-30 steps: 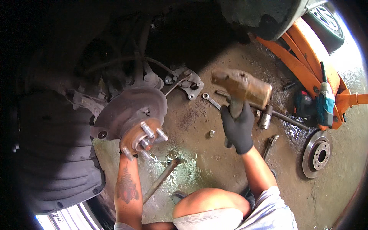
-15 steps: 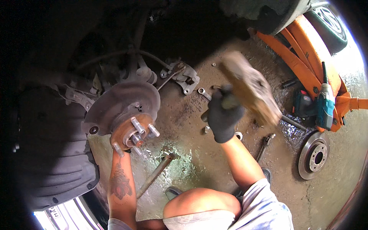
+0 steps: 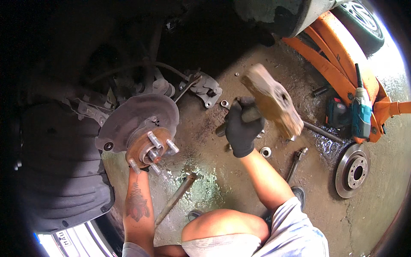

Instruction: The person works on a car's rear wheel assembly, using a cordless impact wrench to remove bolts from the brake rotor. They then remove the rotor and the brake caliper, placing the parts on the floor.

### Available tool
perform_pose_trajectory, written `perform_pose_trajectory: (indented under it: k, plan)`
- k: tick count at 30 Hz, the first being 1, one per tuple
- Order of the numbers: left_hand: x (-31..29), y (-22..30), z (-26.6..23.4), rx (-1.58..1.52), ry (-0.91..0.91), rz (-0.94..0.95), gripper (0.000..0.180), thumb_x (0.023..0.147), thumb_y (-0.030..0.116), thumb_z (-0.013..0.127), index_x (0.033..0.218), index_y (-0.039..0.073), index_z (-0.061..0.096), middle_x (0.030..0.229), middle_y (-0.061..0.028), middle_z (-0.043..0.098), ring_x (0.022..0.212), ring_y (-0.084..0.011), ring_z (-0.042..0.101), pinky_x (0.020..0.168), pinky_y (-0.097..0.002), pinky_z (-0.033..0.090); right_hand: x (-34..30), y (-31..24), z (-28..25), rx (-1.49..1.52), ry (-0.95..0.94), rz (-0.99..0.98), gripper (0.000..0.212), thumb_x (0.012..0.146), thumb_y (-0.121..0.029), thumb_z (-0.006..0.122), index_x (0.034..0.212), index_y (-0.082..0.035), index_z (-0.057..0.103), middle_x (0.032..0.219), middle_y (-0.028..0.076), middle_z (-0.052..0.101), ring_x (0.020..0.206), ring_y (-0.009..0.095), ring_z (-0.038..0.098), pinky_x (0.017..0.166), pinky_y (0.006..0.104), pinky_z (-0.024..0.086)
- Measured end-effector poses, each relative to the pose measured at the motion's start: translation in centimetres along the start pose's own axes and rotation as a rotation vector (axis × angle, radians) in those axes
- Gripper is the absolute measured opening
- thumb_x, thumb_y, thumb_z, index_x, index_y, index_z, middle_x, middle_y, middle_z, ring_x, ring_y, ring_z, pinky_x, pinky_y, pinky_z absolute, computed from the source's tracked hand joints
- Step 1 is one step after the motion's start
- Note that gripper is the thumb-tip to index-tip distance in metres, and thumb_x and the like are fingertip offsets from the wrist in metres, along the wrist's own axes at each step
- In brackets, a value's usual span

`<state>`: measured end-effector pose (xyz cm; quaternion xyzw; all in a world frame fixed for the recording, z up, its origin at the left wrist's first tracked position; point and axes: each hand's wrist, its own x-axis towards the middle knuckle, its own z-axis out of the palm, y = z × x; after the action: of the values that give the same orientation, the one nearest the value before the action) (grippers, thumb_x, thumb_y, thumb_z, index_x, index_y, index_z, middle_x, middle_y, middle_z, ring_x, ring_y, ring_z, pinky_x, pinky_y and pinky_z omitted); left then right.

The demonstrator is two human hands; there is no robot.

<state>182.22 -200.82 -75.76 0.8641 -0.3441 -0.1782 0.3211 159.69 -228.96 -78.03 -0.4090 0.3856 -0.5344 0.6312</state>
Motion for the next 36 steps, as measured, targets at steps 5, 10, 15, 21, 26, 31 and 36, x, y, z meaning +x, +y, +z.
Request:
perform_pose_trajectory:
  k: [5,10,15,21,26,31,36]
  plan:
    - [-0.1,0.4,0.0,0.006,0.001,-0.008,0.034,0.073,0.017,0.068,0.102,0.000,0.060,0.108,-0.0214,0.060,0.101,-0.0360,0.055,0.092,-0.0381,0.044,0.0,6.2,2.6,-0.612,-0.229,-0.682,0.017,0.084,-0.007,0.062,0.098,0.000,0.056,0.073,0.014,0.064,0.064,0.025,0.063,0.058,0.0382,0.050]
    - [-0.9,-0.3,-0.5,0.005,0.024,-0.042,0.033,0.073,0.017,0.068,0.101,0.000,0.060,0.107,-0.0215,0.060,0.099,-0.0361,0.056,0.091,-0.0381,0.045,0.0,4.2,3.0,-0.346,-0.252,-0.147,0.024,0.081,-0.013,0.064,0.099,0.002,0.059,0.087,0.024,0.065,0.081,0.041,0.064,0.071,0.0433,0.051]
    - [-0.7,0.2,-0.9,0.003,0.029,-0.035,0.032,0.073,0.017,0.068,0.099,0.000,0.061,0.105,-0.0216,0.061,0.098,-0.0363,0.056,0.090,-0.0381,0.045,-2.4,5.8,3.9,-0.305,-0.212,-0.098,0.027,0.080,-0.014,0.066,0.100,0.002,0.057,0.084,0.024,0.065,0.077,0.042,0.064,0.070,0.0422,0.051]
    - [-0.2,0.0,-0.3,-0.001,0.025,-0.033,0.031,0.073,0.017,0.068,0.098,0.000,0.062,0.104,-0.0217,0.061,0.097,-0.0364,0.057,0.089,-0.0381,0.046,-3.3,5.1,3.5,-0.349,-0.407,-0.100,0.026,0.080,-0.013,0.065,0.101,0.000,0.058,0.088,0.024,0.064,0.081,0.040,0.064,0.071,0.0415,0.051]
    - [0.0,0.6,-0.3,0.007,0.034,-0.028,0.030,0.073,0.017,0.068,0.096,0.000,0.062,0.103,-0.0218,0.062,0.096,-0.0366,0.057,0.089,-0.0381,0.046,-4.0,5.3,4.3,-0.432,-0.472,-0.057,0.029,0.080,-0.015,0.065,0.103,0.001,0.058,0.087,0.021,0.065,0.080,0.034,0.066,0.072,0.0414,0.051]
    - [-0.6,0.6,-1.0,0.017,0.033,-0.051,0.029,0.073,0.017,0.068,0.095,0.000,0.063,0.102,-0.0218,0.062,0.095,-0.0367,0.058,0.088,-0.0381,0.047,-3.1,4.7,1.7,-0.386,-0.512,0.126,0.043,0.077,-0.016,0.065,0.114,0.002,0.054,0.094,0.028,0.065,0.090,0.042,0.066,0.076,0.0461,0.052]
    - [0.2,0.5,-1.8,0.020,0.017,-0.065,0.028,0.073,0.017,0.068,0.094,0.000,0.064,0.101,-0.0219,0.063,0.094,-0.0369,0.058,0.087,-0.0381,0.047,-4.6,1.1,-8.0,-0.715,-0.877,0.044,0.037,0.080,-0.018,0.064,0.110,0.001,0.053,0.088,0.027,0.064,0.078,0.045,0.064,0.067,0.0493,0.051]
